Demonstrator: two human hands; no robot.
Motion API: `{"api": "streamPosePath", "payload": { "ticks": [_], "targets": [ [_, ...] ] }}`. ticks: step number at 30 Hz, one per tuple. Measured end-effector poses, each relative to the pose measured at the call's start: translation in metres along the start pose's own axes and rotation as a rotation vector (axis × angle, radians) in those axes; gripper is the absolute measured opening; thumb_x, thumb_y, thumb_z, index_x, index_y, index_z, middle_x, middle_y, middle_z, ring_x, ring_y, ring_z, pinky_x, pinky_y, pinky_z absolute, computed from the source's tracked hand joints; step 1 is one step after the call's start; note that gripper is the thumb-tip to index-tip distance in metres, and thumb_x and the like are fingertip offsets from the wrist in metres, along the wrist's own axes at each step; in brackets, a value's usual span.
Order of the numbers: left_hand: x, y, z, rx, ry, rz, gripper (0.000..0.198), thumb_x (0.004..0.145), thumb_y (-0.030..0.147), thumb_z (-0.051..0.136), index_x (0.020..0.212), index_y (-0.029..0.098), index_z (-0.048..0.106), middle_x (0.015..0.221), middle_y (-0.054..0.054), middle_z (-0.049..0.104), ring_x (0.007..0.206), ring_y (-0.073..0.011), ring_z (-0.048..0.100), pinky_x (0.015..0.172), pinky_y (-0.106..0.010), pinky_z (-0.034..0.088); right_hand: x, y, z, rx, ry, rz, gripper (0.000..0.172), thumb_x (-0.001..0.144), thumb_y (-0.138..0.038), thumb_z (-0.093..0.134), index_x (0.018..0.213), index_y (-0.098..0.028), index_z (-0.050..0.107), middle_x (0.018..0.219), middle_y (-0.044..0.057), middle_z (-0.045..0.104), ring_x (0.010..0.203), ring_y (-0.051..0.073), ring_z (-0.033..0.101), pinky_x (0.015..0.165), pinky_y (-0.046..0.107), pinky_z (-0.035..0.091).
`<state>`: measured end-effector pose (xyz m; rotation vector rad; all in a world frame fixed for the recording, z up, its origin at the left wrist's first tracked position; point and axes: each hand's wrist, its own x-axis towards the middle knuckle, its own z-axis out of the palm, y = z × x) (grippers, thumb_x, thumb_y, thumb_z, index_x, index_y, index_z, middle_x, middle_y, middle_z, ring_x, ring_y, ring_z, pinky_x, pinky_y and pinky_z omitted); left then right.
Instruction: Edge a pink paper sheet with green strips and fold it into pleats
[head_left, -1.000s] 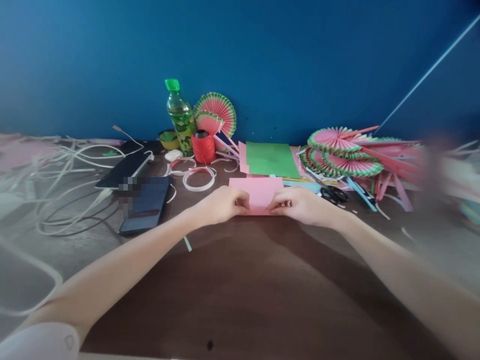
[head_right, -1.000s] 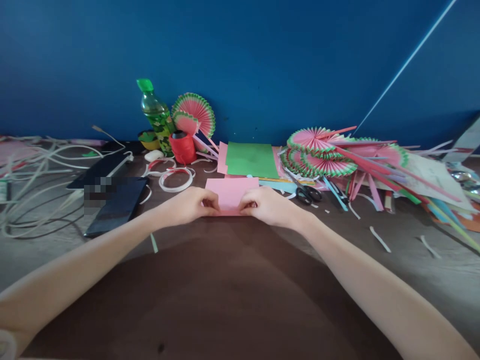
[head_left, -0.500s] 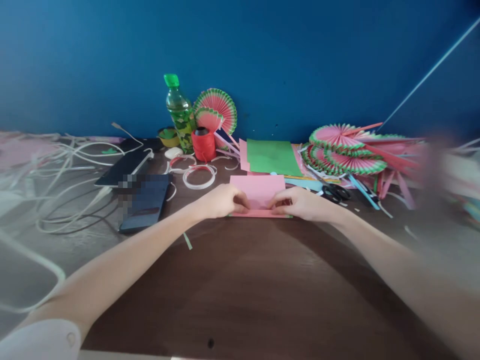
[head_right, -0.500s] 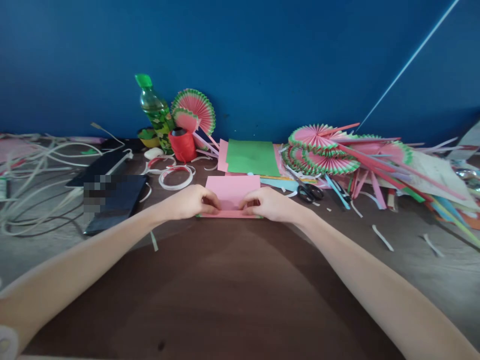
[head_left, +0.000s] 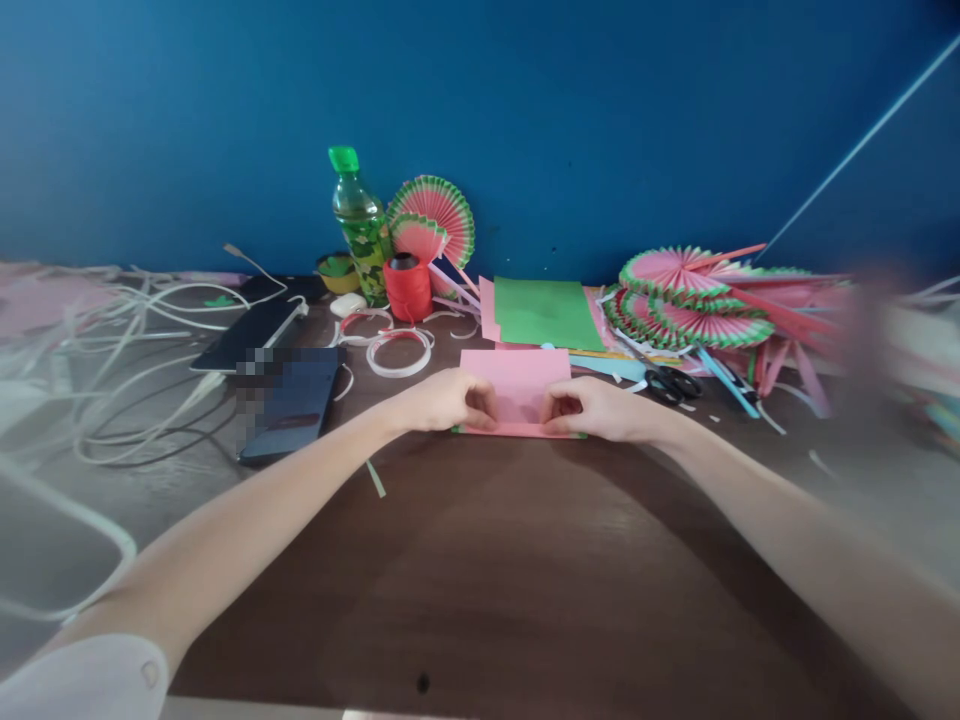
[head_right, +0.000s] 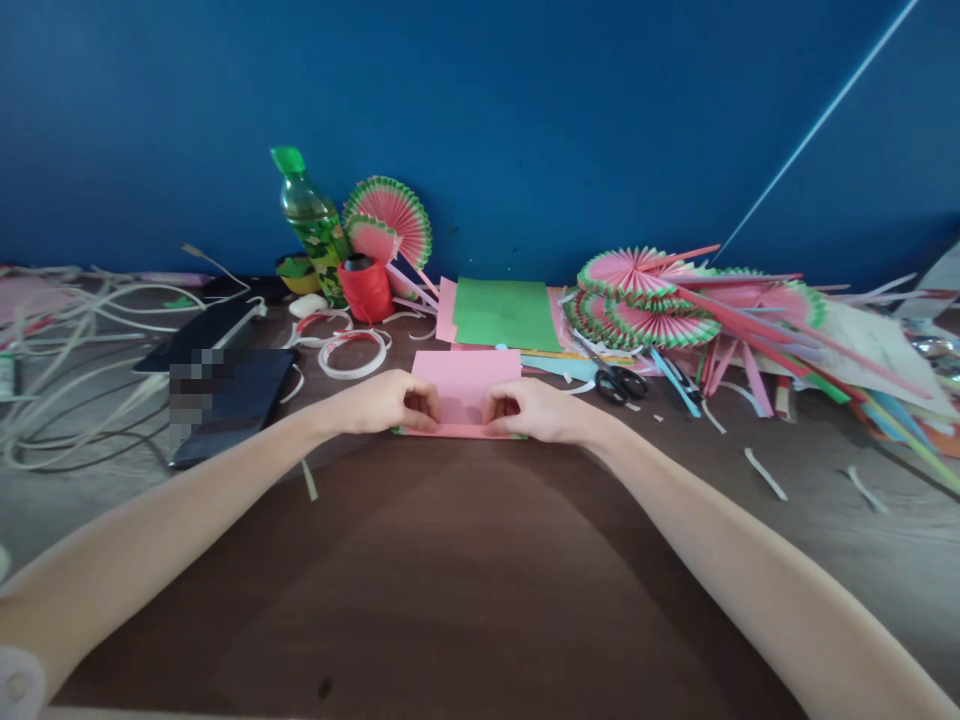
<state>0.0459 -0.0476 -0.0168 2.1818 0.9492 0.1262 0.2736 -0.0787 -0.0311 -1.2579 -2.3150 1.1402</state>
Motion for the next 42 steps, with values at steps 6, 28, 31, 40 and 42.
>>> {"api": "streamPosePath", "payload": {
  "ticks": [6, 28, 31, 40, 42],
  "targets": [
    [0.0008, -0.0038, 0.0009, 0.015, 0.005, 0.018, 0.015, 0.065, 0.028, 0.065, 0.067, 0.015, 0.06, 0.064, 0.003, 0.06, 0.062, -0.0096, 0.051, 0.061, -0.022, 0.036, -0.0005, 0.0032, 0.0018, 0.019, 0.017, -0.005, 0.014, 0.069, -0.028, 0.06, 0.067, -0.016, 0.054, 0.06, -0.004, 0.048, 0.057, 0.01, 0.041, 0.052, 0.022, 0.031],
    [-0.0054, -0.0011, 0.0055, 0.029, 0.016, 0.057, 0.012, 0.071, 0.026, 0.062, 0.072, 0.015, 0.057, 0.071, 0.001, 0.057, 0.066, -0.0111, 0.05, 0.062, -0.023, 0.035, -0.001, 0.0039, 0.0044, -0.04, 0.039, -0.054, 0.014, 0.071, -0.029, 0.06, 0.068, -0.017, 0.054, 0.064, -0.003, 0.048, 0.058, 0.01, 0.04, 0.055, 0.023, 0.03],
    [-0.0059, -0.002, 0.0056, 0.104, 0.023, 0.141, 0.015, 0.074, 0.029, 0.059, 0.082, 0.016, 0.058, 0.083, -0.001, 0.056, 0.078, -0.0141, 0.05, 0.073, -0.027, 0.035, -0.0019, 0.0016, 0.005, -0.08, 0.046, -0.073, 0.013, 0.072, -0.03, 0.059, 0.072, -0.017, 0.055, 0.072, -0.001, 0.053, 0.066, 0.013, 0.045, 0.062, 0.026, 0.035],
    [-0.0058, -0.0051, 0.0055, 0.191, -0.04, 0.201, 0.021, 0.082, 0.032, 0.051, 0.1, 0.025, 0.059, 0.097, -0.002, 0.049, 0.096, -0.0187, 0.045, 0.091, -0.038, 0.023, -0.0044, 0.0016, 0.0057, -0.159, 0.06, -0.182, 0.016, 0.078, -0.033, 0.056, 0.086, -0.021, 0.062, 0.088, 0.004, 0.054, 0.096, 0.021, 0.043, 0.091, 0.039, 0.028],
    [-0.0055, -0.0058, 0.0059, 0.192, -0.047, 0.205, 0.021, 0.082, 0.03, 0.051, 0.101, 0.027, 0.06, 0.097, -0.001, 0.048, 0.096, -0.0185, 0.044, 0.092, -0.037, 0.022, -0.0043, 0.0022, 0.0057, -0.155, 0.041, -0.192, 0.018, 0.079, -0.033, 0.055, 0.091, -0.023, 0.065, 0.088, 0.004, 0.053, 0.095, 0.021, 0.044, 0.093, 0.039, 0.027]
  ]
}}
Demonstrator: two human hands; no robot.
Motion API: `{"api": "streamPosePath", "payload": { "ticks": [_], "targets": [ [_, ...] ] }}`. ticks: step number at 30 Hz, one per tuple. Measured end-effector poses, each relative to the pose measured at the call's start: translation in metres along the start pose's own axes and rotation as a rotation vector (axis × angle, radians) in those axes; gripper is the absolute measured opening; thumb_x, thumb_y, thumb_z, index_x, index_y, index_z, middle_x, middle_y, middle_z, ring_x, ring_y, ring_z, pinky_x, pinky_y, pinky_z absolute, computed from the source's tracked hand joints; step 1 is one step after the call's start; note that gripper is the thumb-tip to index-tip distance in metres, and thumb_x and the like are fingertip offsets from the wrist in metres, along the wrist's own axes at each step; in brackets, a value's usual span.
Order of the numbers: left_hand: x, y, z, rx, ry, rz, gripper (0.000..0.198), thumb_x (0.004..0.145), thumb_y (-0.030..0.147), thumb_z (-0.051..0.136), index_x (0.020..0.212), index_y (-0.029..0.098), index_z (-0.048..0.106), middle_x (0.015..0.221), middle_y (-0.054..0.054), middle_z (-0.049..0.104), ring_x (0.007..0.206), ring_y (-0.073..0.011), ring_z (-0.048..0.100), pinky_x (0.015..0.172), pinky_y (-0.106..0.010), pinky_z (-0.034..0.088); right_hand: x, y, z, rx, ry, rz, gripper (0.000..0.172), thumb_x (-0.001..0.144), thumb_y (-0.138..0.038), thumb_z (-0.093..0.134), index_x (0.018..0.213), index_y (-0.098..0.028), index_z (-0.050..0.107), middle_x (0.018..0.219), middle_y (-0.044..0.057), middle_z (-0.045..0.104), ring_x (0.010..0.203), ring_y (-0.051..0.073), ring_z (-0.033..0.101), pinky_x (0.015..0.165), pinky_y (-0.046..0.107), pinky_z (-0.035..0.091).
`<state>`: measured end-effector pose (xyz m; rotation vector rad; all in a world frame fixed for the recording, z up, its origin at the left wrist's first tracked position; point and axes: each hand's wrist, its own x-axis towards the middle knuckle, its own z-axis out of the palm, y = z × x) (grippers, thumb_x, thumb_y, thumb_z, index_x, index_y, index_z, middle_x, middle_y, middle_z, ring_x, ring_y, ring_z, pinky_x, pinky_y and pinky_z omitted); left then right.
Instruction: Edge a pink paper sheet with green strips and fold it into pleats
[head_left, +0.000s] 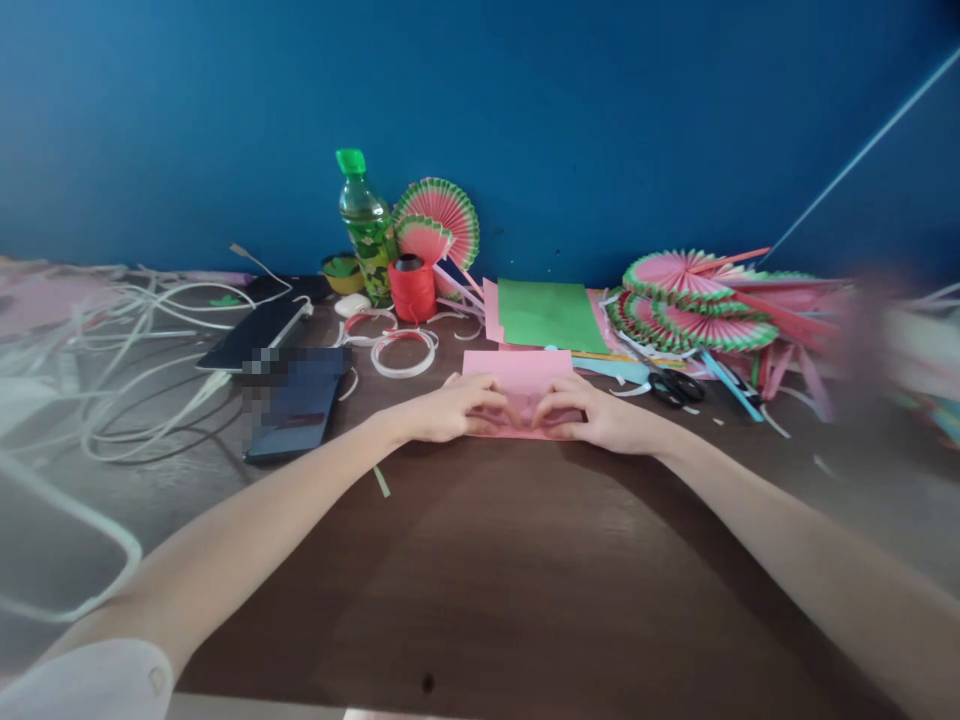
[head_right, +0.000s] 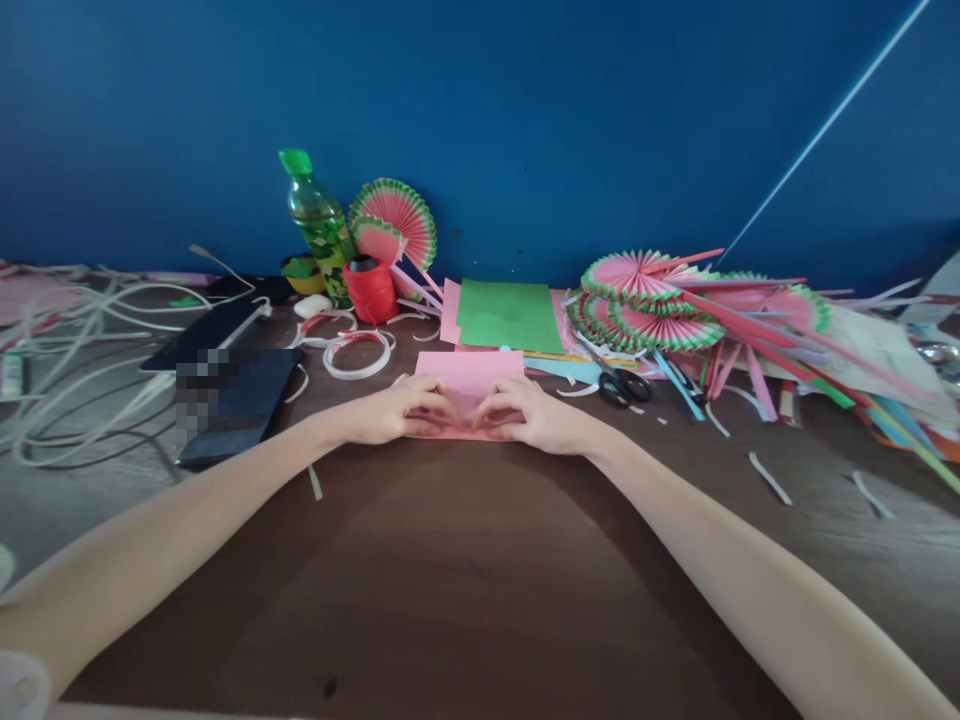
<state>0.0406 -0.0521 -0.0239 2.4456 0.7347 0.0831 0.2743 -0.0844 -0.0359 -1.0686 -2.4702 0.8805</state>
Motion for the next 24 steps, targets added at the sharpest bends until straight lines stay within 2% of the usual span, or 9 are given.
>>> {"api": "streamPosePath", "payload": {
  "ticks": [2, 6, 10, 18, 24],
  "targets": [
    [0.0, -0.001, 0.001, 0.002, 0.001, 0.0, 0.02, 0.082, 0.027, 0.052, 0.099, 0.027, 0.063, 0.097, -0.001, 0.047, 0.097, -0.0182, 0.044, 0.092, -0.036, 0.022, 0.0, 0.002, 0.0, 0.003, -0.008, -0.009, 0.02, 0.08, -0.034, 0.055, 0.093, -0.025, 0.066, 0.089, 0.004, 0.052, 0.094, 0.02, 0.044, 0.093, 0.039, 0.027],
    [0.0, -0.004, 0.003, 0.014, -0.01, 0.007, 0.018, 0.083, 0.023, 0.05, 0.091, 0.027, 0.066, 0.095, -0.001, 0.048, 0.097, -0.018, 0.044, 0.093, -0.037, 0.019, 0.001, 0.007, 0.002, 0.003, -0.011, -0.012, 0.018, 0.078, -0.033, 0.056, 0.085, -0.025, 0.071, 0.086, 0.004, 0.051, 0.092, 0.02, 0.044, 0.092, 0.04, 0.027],
    [0.0, -0.004, 0.003, 0.026, -0.018, 0.016, 0.02, 0.083, 0.022, 0.048, 0.09, 0.028, 0.066, 0.096, -0.001, 0.049, 0.1, -0.0186, 0.043, 0.093, -0.037, 0.018, 0.001, 0.01, 0.003, 0.002, -0.006, -0.012, 0.017, 0.077, -0.033, 0.058, 0.082, -0.024, 0.072, 0.086, 0.004, 0.051, 0.092, 0.02, 0.044, 0.093, 0.041, 0.027],
    [0.0, -0.006, -0.005, -0.002, -0.078, 0.058, 0.024, 0.084, 0.023, 0.047, 0.097, 0.03, 0.065, 0.095, -0.001, 0.049, 0.098, -0.0176, 0.043, 0.093, -0.033, 0.021, 0.0, 0.006, -0.005, 0.017, -0.066, 0.001, 0.024, 0.081, -0.037, 0.052, 0.093, -0.027, 0.07, 0.091, 0.004, 0.052, 0.094, 0.02, 0.046, 0.091, 0.037, 0.031],
    [0.001, -0.01, -0.012, -0.059, -0.145, 0.085, 0.028, 0.083, 0.022, 0.048, 0.104, 0.032, 0.064, 0.099, -0.002, 0.052, 0.097, -0.0157, 0.046, 0.094, -0.03, 0.025, -0.002, 0.009, -0.014, 0.104, -0.132, -0.003, 0.024, 0.08, -0.034, 0.054, 0.098, -0.026, 0.069, 0.098, 0.004, 0.055, 0.096, 0.018, 0.049, 0.09, 0.033, 0.034]
  ]
}}
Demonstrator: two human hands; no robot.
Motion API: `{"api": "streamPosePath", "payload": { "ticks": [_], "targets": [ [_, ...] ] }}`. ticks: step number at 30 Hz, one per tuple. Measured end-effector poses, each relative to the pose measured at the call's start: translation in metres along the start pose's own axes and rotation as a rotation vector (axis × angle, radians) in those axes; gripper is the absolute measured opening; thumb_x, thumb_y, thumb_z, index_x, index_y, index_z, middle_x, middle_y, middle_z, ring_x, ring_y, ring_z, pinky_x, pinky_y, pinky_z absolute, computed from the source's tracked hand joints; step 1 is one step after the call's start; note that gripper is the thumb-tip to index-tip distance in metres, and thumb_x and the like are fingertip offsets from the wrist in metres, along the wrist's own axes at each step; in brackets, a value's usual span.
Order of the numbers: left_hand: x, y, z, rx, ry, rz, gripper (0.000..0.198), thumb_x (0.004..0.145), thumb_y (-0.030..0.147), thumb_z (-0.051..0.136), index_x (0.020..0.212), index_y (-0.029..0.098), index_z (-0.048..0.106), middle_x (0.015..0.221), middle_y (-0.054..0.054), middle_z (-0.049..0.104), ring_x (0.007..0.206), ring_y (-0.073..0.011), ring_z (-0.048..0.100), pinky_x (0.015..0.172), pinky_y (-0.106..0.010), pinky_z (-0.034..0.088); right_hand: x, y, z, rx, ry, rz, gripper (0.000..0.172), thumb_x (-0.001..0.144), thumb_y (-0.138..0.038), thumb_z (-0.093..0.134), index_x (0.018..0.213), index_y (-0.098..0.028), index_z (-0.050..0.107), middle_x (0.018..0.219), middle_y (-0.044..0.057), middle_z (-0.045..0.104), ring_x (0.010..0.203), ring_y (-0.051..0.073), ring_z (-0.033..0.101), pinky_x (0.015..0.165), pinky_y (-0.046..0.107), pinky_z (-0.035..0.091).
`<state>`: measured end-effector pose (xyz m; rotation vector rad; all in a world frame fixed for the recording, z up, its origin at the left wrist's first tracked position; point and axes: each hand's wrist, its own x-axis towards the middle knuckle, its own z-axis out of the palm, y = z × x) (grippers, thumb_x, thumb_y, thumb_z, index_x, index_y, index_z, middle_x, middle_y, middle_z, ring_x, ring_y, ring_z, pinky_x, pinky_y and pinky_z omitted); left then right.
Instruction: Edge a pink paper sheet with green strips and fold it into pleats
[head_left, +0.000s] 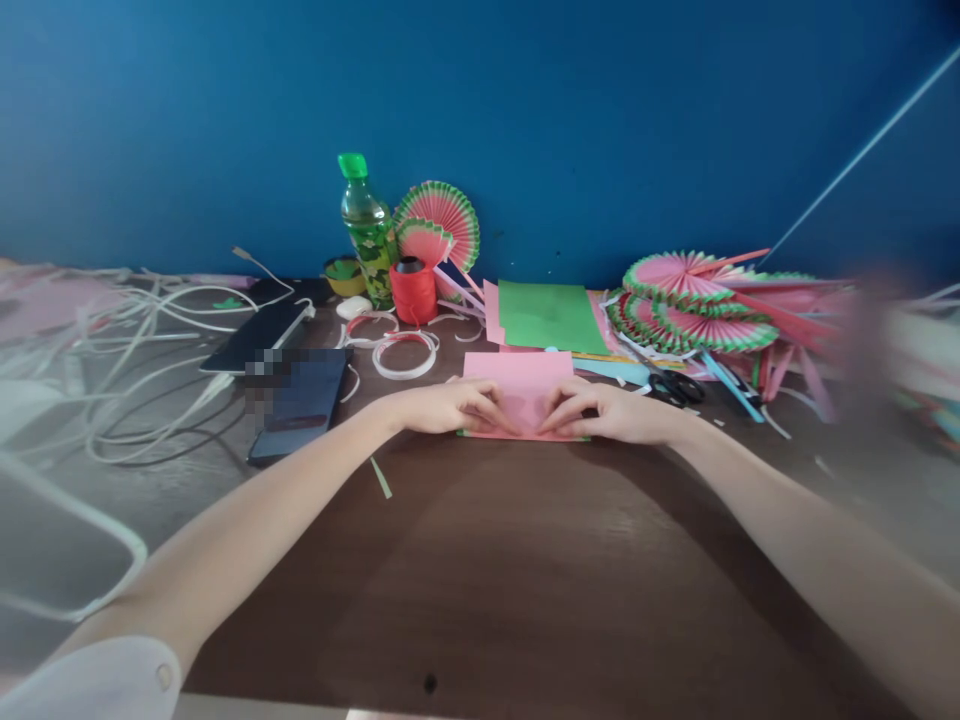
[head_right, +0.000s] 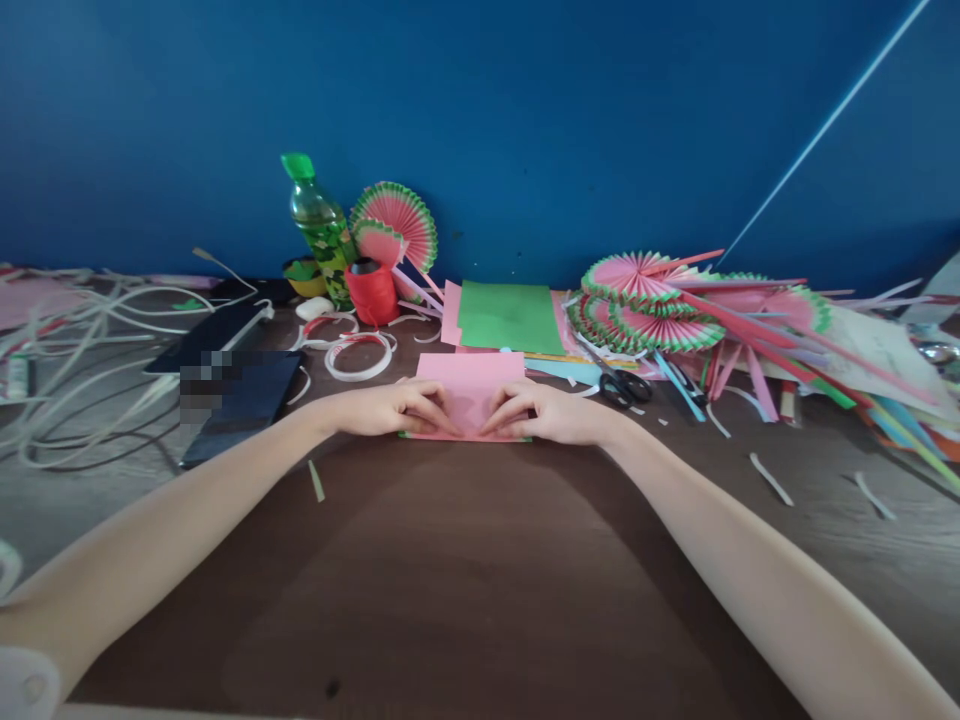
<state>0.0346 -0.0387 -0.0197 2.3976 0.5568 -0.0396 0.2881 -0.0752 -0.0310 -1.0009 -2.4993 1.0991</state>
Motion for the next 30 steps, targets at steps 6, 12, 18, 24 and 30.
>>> {"api": "streamPosePath", "payload": {
  "ticks": [6, 12, 18, 24, 30],
  "targets": [
    [0.0, -0.007, -0.004, -0.211, -0.033, 0.054, 0.031, 0.079, 0.018, 0.053, 0.106, 0.028, 0.064, 0.111, -0.003, 0.058, 0.103, -0.0156, 0.05, 0.091, -0.025, 0.033, -0.004, 0.002, -0.006, 0.059, -0.041, 0.003, 0.025, 0.079, -0.031, 0.055, 0.098, -0.025, 0.068, 0.107, 0.004, 0.056, 0.101, 0.018, 0.05, 0.092, 0.033, 0.035],
    [0.001, -0.011, -0.007, -0.245, -0.053, 0.049, 0.03, 0.078, 0.02, 0.056, 0.105, 0.028, 0.064, 0.112, -0.003, 0.061, 0.103, -0.016, 0.052, 0.092, -0.027, 0.034, -0.003, 0.002, -0.004, 0.051, -0.033, -0.007, 0.022, 0.079, -0.03, 0.055, 0.095, -0.024, 0.069, 0.105, 0.004, 0.056, 0.1, 0.018, 0.05, 0.092, 0.033, 0.035],
    [-0.001, -0.008, -0.004, -0.098, -0.003, 0.04, 0.031, 0.076, 0.019, 0.058, 0.105, 0.03, 0.064, 0.113, -0.003, 0.053, 0.107, -0.0159, 0.046, 0.096, -0.029, 0.03, -0.003, -0.001, -0.003, -0.042, -0.036, -0.012, 0.024, 0.08, -0.027, 0.052, 0.101, -0.022, 0.062, 0.104, 0.005, 0.052, 0.105, 0.019, 0.045, 0.095, 0.036, 0.031],
    [-0.004, -0.005, -0.004, -0.003, -0.011, 0.009, 0.028, 0.079, 0.02, 0.055, 0.103, 0.03, 0.064, 0.115, -0.004, 0.044, 0.111, -0.016, 0.04, 0.1, -0.029, 0.025, -0.003, -0.002, -0.001, -0.147, -0.002, 0.02, 0.012, 0.078, -0.029, 0.054, 0.086, -0.019, 0.058, 0.1, 0.006, 0.05, 0.1, 0.021, 0.042, 0.092, 0.038, 0.031],
    [-0.003, 0.007, -0.009, 0.024, -0.001, -0.004, 0.028, 0.075, 0.023, 0.058, 0.103, 0.02, 0.061, 0.108, -0.004, 0.051, 0.095, -0.0145, 0.049, 0.084, -0.024, 0.037, -0.003, -0.009, -0.005, -0.188, -0.015, 0.016, 0.01, 0.079, -0.025, 0.051, 0.081, -0.02, 0.058, 0.1, 0.006, 0.051, 0.099, 0.021, 0.045, 0.091, 0.037, 0.032]
  ]
}}
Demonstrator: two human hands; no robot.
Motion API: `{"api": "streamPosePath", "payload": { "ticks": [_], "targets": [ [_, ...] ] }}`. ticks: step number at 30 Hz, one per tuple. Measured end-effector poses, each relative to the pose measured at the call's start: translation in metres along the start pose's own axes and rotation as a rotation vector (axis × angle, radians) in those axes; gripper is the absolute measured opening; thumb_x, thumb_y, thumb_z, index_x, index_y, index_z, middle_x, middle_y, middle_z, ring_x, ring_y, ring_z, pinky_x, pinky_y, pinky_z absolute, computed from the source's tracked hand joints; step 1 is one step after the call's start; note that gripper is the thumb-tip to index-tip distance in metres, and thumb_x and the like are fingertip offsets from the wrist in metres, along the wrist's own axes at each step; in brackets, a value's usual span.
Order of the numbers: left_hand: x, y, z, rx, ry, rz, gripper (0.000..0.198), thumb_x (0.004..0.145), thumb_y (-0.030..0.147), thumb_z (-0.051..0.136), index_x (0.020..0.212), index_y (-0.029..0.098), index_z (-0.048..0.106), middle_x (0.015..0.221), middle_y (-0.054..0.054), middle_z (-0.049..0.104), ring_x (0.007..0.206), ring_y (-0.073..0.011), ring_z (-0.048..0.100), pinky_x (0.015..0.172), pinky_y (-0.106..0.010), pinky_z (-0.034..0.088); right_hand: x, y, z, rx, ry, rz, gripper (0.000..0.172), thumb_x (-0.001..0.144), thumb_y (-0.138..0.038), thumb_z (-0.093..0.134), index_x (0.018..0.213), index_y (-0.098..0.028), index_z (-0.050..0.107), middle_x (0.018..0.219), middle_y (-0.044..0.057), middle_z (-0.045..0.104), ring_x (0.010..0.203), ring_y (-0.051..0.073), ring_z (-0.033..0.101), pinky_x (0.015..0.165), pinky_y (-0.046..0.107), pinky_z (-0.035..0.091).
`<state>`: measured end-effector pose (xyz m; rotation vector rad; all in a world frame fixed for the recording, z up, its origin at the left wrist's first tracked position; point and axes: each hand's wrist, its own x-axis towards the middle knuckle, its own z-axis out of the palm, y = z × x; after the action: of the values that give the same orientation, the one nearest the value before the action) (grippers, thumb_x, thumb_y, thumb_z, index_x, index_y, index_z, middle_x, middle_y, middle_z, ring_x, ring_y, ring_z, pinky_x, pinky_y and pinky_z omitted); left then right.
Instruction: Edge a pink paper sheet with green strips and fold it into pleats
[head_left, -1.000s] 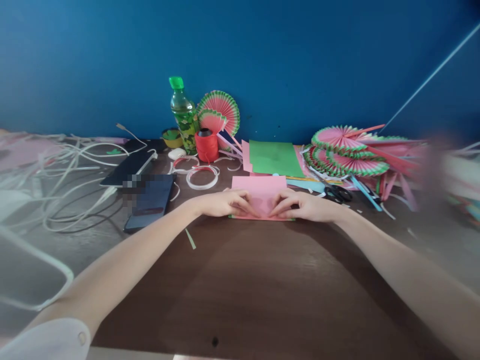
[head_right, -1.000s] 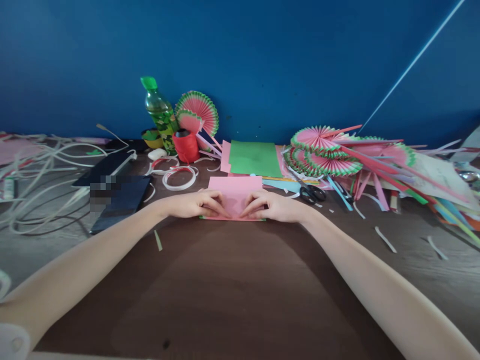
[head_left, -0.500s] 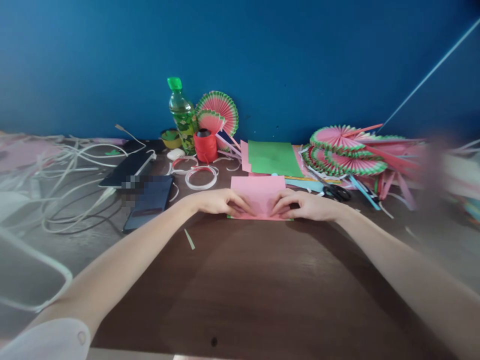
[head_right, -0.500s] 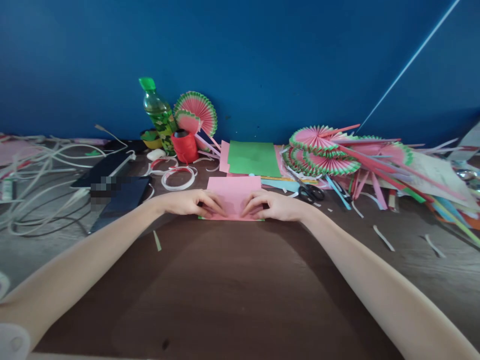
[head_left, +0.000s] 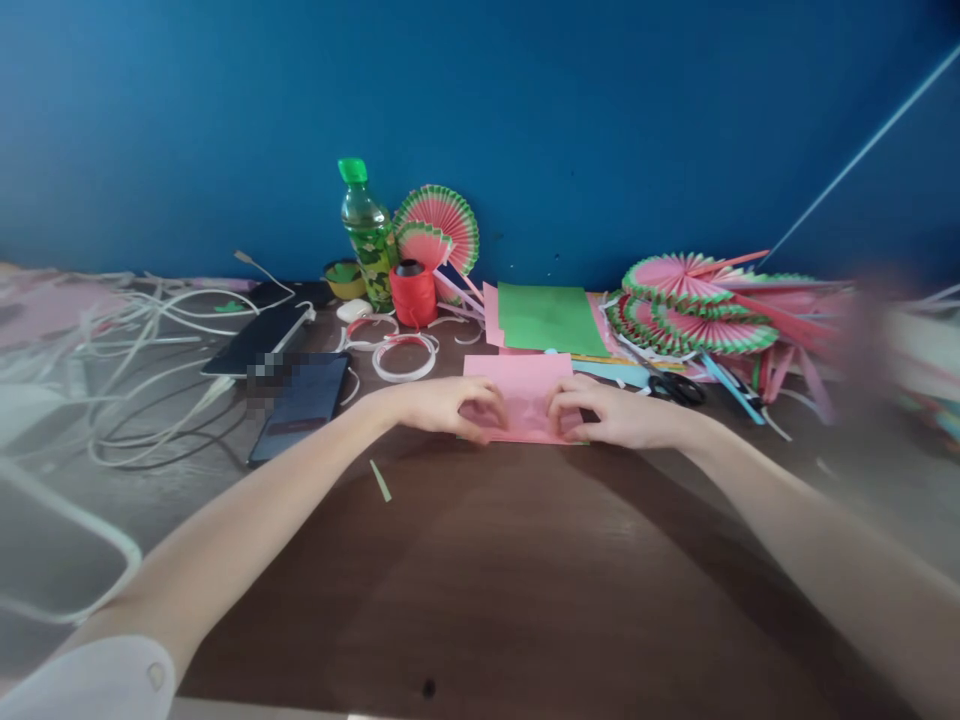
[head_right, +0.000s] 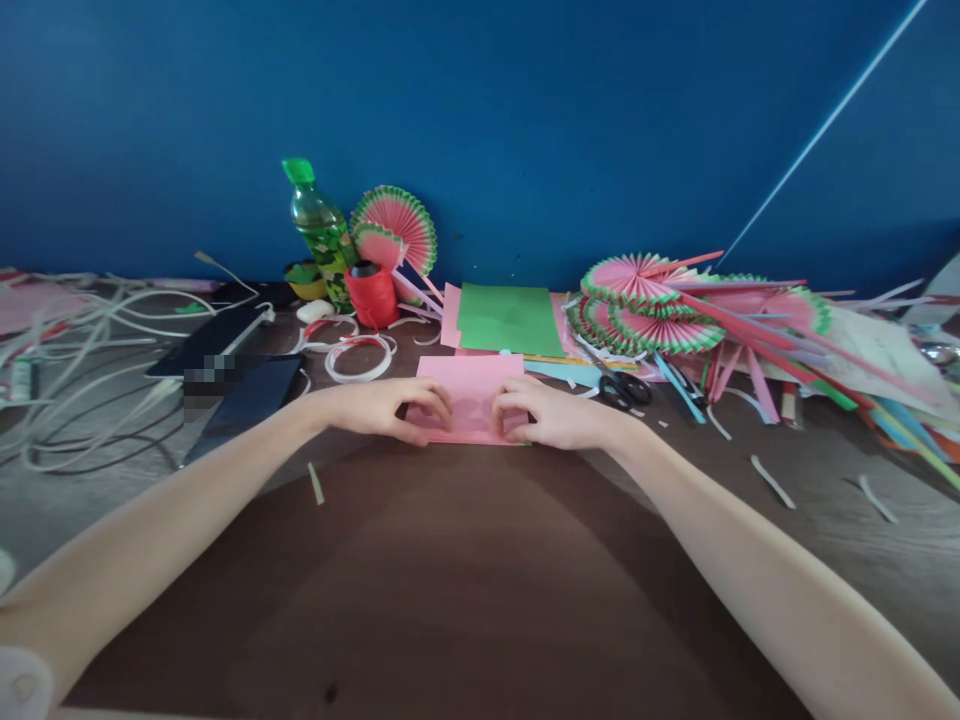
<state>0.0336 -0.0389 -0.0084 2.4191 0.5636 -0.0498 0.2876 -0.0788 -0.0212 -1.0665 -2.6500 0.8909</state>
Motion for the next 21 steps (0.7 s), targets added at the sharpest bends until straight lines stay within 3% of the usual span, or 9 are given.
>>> {"api": "streamPosePath", "payload": {
  "ticks": [3, 8, 11, 16, 21],
  "targets": [
    [0.0, 0.005, 0.0, 0.103, 0.082, -0.032, 0.029, 0.068, 0.026, 0.065, 0.094, 0.016, 0.06, 0.099, -0.004, 0.055, 0.085, -0.0146, 0.051, 0.074, -0.024, 0.039, -0.001, -0.008, -0.002, -0.021, 0.001, 0.001, 0.012, 0.08, -0.026, 0.048, 0.082, -0.02, 0.059, 0.102, 0.006, 0.052, 0.099, 0.021, 0.047, 0.09, 0.037, 0.034],
    [0.001, 0.004, 0.002, 0.258, 0.206, -0.038, 0.018, 0.072, 0.014, 0.054, 0.088, 0.015, 0.062, 0.087, -0.003, 0.061, 0.078, -0.013, 0.055, 0.071, -0.023, 0.041, -0.001, -0.021, 0.0, -0.162, 0.084, 0.121, 0.019, 0.072, -0.029, 0.059, 0.087, -0.018, 0.054, 0.092, 0.006, 0.057, 0.085, 0.02, 0.051, 0.076, 0.033, 0.04],
    [0.001, 0.0, 0.001, 0.342, 0.322, 0.027, 0.02, 0.077, 0.012, 0.047, 0.089, 0.014, 0.063, 0.09, -0.005, 0.061, 0.08, -0.0129, 0.056, 0.075, -0.024, 0.043, 0.0, -0.026, -0.001, -0.253, 0.214, 0.141, 0.005, 0.077, -0.017, 0.051, 0.079, -0.017, 0.055, 0.086, 0.005, 0.058, 0.082, 0.019, 0.052, 0.074, 0.032, 0.04],
    [-0.002, 0.006, -0.005, 0.555, 0.529, 0.069, 0.02, 0.08, 0.016, 0.047, 0.091, 0.014, 0.064, 0.1, -0.01, 0.055, 0.094, -0.0177, 0.052, 0.083, -0.03, 0.042, -0.003, -0.032, -0.009, -0.403, 0.489, 0.09, 0.012, 0.078, -0.014, 0.048, 0.073, -0.017, 0.059, 0.089, 0.007, 0.053, 0.088, 0.02, 0.05, 0.081, 0.034, 0.039],
    [-0.006, 0.023, -0.011, 0.633, 0.567, 0.025, 0.028, 0.087, 0.017, 0.037, 0.098, 0.013, 0.062, 0.087, -0.008, 0.059, 0.083, -0.0163, 0.054, 0.074, -0.029, 0.044, -0.009, -0.042, -0.018, -0.374, 0.587, 0.118, 0.015, 0.081, -0.015, 0.047, 0.076, -0.018, 0.061, 0.079, 0.005, 0.058, 0.076, 0.017, 0.054, 0.07, 0.03, 0.041]
  ]
}}
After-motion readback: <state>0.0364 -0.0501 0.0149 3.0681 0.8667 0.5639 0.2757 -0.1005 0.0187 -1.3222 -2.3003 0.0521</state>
